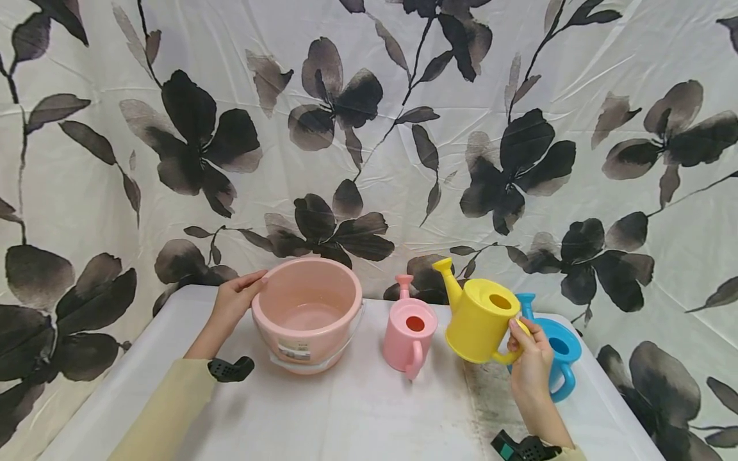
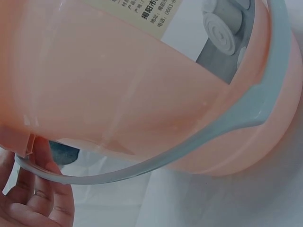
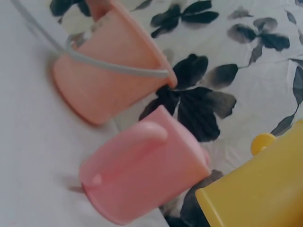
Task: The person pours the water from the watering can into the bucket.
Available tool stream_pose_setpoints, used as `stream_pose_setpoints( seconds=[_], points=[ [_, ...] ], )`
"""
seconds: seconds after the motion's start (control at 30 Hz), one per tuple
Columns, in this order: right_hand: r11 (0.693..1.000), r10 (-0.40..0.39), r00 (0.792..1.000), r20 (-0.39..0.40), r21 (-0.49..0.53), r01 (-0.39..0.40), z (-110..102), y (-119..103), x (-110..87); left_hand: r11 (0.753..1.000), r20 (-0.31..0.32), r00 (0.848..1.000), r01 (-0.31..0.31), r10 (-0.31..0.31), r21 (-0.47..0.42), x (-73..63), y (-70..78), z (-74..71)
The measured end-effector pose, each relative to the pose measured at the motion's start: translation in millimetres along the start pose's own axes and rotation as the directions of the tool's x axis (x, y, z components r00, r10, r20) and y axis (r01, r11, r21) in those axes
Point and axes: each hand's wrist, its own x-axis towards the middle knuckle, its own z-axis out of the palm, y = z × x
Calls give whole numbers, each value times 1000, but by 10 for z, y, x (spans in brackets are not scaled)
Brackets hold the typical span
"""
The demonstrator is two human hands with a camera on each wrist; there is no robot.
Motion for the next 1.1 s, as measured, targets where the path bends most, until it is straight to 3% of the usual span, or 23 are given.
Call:
stream_pose_setpoints(
  seconds=[0.67,1.1],
  points=[
    [993,-54,985,-167,-108,36,2,603,194,1000,-24,999,30,-30,9,-4,17,9],
    [984,-84,977,-196,-169,50,-19,804,256,1000,-25,999,26,-26,18,4,-3,5]
  ],
)
